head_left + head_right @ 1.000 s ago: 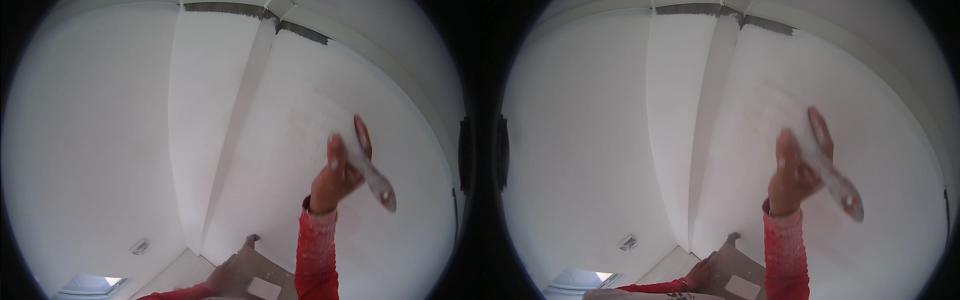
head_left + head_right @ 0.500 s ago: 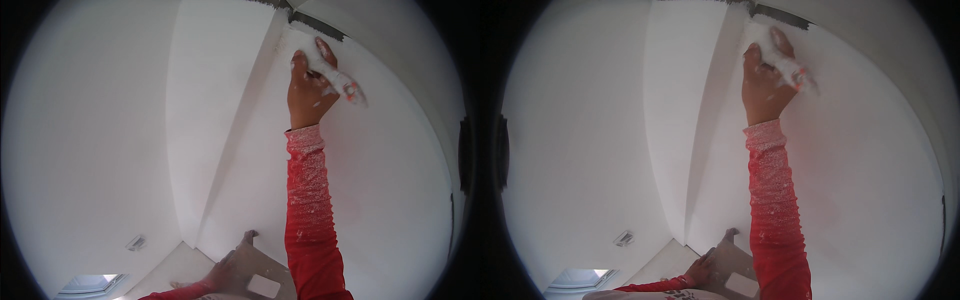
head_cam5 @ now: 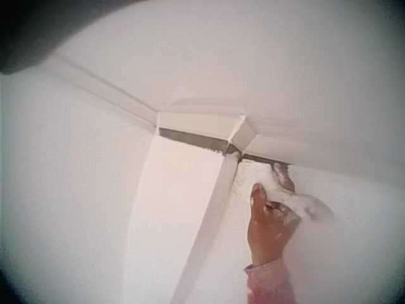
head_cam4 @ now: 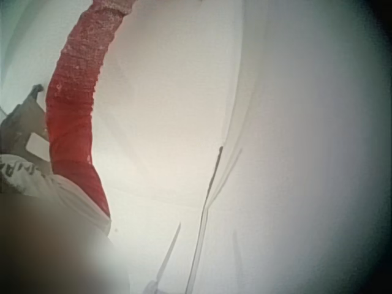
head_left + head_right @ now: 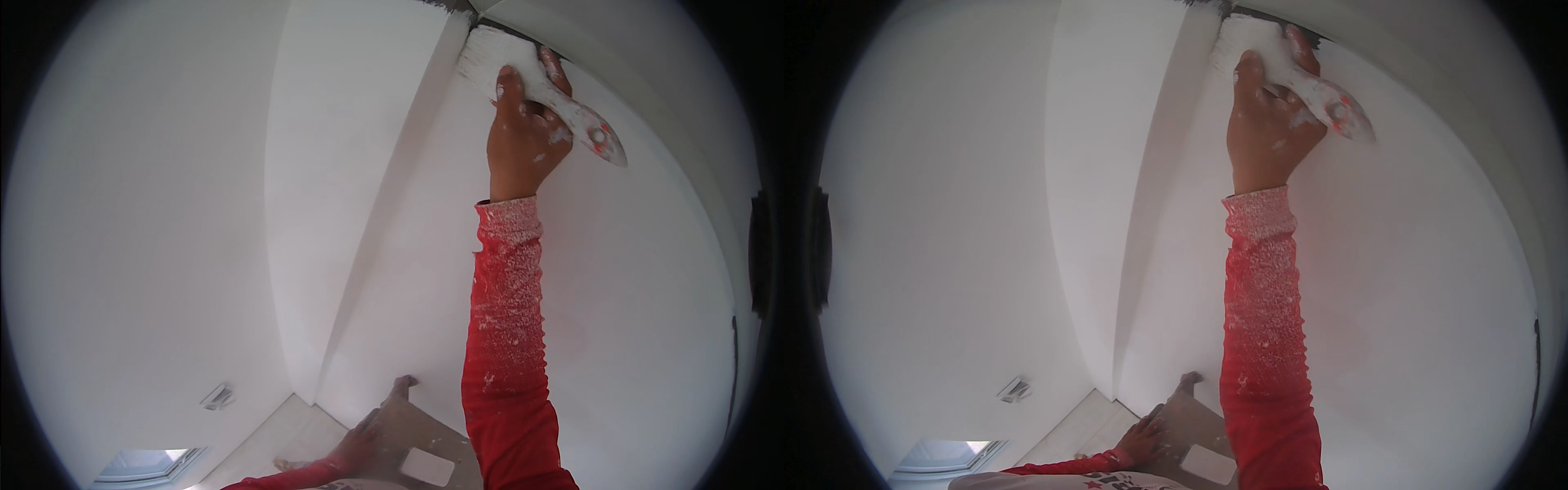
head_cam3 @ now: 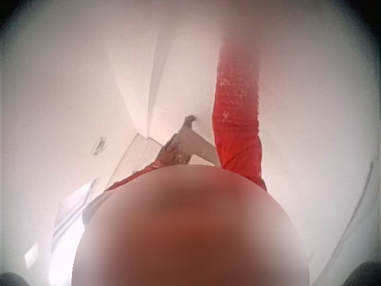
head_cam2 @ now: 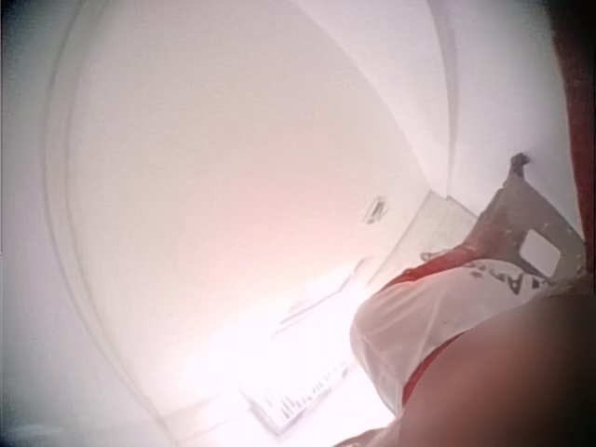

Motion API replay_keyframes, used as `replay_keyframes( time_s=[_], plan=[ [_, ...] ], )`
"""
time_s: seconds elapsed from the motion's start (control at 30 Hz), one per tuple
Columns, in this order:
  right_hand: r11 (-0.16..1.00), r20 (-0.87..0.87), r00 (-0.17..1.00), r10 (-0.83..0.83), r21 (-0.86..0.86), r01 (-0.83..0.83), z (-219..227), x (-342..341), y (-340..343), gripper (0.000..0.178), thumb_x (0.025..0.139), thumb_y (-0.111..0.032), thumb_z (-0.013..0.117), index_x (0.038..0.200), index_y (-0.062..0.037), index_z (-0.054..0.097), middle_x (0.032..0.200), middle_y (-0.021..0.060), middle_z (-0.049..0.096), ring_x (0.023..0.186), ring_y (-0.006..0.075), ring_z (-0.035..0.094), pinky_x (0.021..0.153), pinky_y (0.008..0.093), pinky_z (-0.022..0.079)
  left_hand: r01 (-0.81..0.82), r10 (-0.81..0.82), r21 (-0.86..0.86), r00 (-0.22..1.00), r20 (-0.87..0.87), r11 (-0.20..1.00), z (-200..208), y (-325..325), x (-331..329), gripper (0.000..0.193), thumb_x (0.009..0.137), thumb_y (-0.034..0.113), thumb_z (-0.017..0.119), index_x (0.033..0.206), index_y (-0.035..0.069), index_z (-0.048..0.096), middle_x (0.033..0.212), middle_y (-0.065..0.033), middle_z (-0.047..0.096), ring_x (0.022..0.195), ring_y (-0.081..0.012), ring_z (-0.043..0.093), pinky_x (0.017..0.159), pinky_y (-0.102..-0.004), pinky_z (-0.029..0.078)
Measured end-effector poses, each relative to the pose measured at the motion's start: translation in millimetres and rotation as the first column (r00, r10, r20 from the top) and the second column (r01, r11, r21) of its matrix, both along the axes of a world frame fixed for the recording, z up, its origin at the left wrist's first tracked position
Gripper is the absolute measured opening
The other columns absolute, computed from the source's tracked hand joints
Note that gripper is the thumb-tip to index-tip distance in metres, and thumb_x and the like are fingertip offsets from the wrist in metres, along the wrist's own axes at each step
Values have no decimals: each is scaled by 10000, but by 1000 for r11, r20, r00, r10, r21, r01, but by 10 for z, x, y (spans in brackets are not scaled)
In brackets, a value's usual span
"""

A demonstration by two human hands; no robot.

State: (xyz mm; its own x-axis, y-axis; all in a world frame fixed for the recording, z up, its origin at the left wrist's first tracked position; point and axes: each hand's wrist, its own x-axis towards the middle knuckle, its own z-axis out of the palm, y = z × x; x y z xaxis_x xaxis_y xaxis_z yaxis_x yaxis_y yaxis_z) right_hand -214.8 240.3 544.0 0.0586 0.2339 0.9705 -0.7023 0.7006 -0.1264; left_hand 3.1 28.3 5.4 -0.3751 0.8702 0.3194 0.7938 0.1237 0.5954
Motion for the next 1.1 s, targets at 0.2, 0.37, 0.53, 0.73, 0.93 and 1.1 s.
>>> replay_keyframes(
  time_s=[0.2,0.37,0.53,0.73,0.93,1.1],
  plan=[
    [987,-17,989,-147,-69,146,12,110,-96,353,833,9,708,1165,63,599,1117,114,685,842,178,682,756,293,564,-12,12,9,1000,14,1000,35,5,-24,446,863,292,634,1235,49,603,1415,-215,437,1412,-468,322,1043,-554,438],
    [996,-6,1000,-10,-86,9,63,37,-15,319,848,-38,714,1139,52,622,1081,94,699,839,172,684,756,292,554,59,-55,-242,998,20,968,-149,24,-14,629,939,540,546,1450,180,483,1579,-148,326,1422,-473,305,1143,-571,319],
    [644,-188,680,-708,221,732,122,-21,129,326,851,-57,715,1156,23,632,968,80,704,792,150,668,737,290,535,41,-20,-201,994,109,979,-270,68,8,617,936,545,552,1430,179,510,1574,-146,337,1423,-471,305,1143,-564,322],
    [968,-33,968,-249,-36,247,123,-50,14,334,857,-46,686,1176,29,623,893,83,685,747,161,646,711,295,526,2,3,-237,1000,20,971,-178,5,67,605,930,549,560,1410,181,536,1562,-151,359,1428,-461,304,1146,-556,321],
    [945,-54,943,-328,-27,327,157,50,21,349,841,-18,692,1180,27,623,911,75,677,759,145,634,700,280,521,-6,7,-155,1000,4,988,-87,-21,66,572,915,519,596,1370,174,570,1531,-170,396,1399,-445,366,1135,-544,345],
    [970,-52,971,-232,-80,228,147,127,61,352,838,-1,697,1180,34,619,986,85,671,780,145,635,706,280,521,3,-4,-93,1000,-12,996,-38,-10,49,549,909,512,608,1344,177,592,1515,-178,413,1392,-433,383,1121,-540,365]
  ],
)
